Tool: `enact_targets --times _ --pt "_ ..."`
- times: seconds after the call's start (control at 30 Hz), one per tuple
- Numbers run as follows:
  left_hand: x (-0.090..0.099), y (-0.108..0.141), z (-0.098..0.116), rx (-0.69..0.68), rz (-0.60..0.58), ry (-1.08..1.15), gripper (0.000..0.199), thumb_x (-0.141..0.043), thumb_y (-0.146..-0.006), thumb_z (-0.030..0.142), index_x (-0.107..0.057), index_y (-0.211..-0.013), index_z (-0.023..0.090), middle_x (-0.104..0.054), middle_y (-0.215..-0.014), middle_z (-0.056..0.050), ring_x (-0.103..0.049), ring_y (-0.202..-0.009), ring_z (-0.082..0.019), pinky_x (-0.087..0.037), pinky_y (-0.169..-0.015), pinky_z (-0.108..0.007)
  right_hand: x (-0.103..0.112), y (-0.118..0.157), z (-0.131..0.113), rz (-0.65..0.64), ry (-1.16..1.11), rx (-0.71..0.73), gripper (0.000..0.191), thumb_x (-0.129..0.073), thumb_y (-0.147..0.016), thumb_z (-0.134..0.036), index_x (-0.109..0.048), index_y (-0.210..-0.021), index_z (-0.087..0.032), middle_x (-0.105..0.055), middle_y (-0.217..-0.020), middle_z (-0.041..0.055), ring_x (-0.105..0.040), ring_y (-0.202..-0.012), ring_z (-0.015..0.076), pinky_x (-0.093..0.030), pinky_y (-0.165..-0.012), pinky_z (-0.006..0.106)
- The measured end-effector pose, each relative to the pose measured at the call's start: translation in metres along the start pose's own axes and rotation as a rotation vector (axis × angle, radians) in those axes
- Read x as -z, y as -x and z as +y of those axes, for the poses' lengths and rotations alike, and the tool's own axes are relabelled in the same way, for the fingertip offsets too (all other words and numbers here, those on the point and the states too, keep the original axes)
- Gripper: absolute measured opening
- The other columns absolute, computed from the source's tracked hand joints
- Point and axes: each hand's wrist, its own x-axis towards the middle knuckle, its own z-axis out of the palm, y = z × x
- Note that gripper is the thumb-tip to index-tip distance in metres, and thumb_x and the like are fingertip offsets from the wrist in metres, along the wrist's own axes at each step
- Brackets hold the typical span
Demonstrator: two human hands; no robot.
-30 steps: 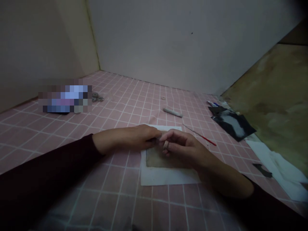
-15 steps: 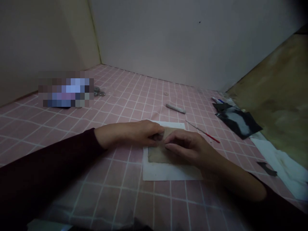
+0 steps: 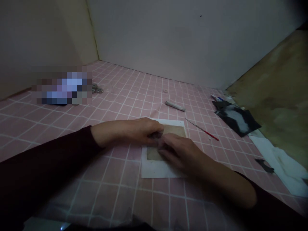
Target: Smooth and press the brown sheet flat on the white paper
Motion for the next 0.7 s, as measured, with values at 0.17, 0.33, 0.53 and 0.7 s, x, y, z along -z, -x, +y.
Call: enact_targets --times 0.17,0.33,0.53,0.7 --pt "0.001 0.001 0.0 -0.015 0.007 0.005 0.008 -0.055 -0.076 0.021 -0.049 -0.081 0.019 -0.053 -0.076 0.003 -0.047 -0.065 -0.008 -0.034 -0.057 -0.021 0.027 0.01 0.012 -0.118 0.168 -0.138 0.015 -0.051 -0.082 -0.01 -0.047 -0.07 -0.019 -0.051 -0.068 -0.0012 -0.046 -0.062 0.0116 -0.032 -0.057 0.025" --pt "-0.002 0.0 0.003 0.01 0.009 -0.034 0.014 -0.056 -0.077 0.03 -0.05 -0.083 0.019 -0.053 -0.077 0.002 -0.047 -0.065 -0.009 -0.033 -0.056 -0.022 0.012 0.005 0.004 -0.019 0.132 -0.071 0.009 -0.048 -0.085 -0.012 -0.051 -0.08 -0.018 -0.053 -0.08 0.0023 -0.049 -0.07 0.0134 -0.037 -0.064 0.027" --pt "-0.001 0.0 0.008 0.026 0.004 -0.033 0.019 -0.06 -0.075 0.031 -0.048 -0.084 0.019 -0.052 -0.082 0.001 -0.046 -0.067 -0.01 -0.034 -0.059 -0.023 0.015 0.012 0.005 -0.101 0.211 -0.101 0.012 -0.045 -0.086 -0.011 -0.049 -0.078 -0.018 -0.051 -0.078 0.0018 -0.048 -0.065 0.0123 -0.035 -0.059 0.026" --pt "-0.003 -0.001 0.007 0.019 -0.006 -0.037 0.019 -0.06 -0.075 0.031 -0.048 -0.083 0.018 -0.052 -0.082 0.001 -0.046 -0.068 -0.01 -0.034 -0.059 -0.023 0.013 0.01 0.0 -0.057 0.192 -0.138 0.009 -0.045 -0.087 -0.012 -0.05 -0.082 -0.018 -0.054 -0.082 0.0036 -0.051 -0.072 0.0143 -0.038 -0.064 0.028"
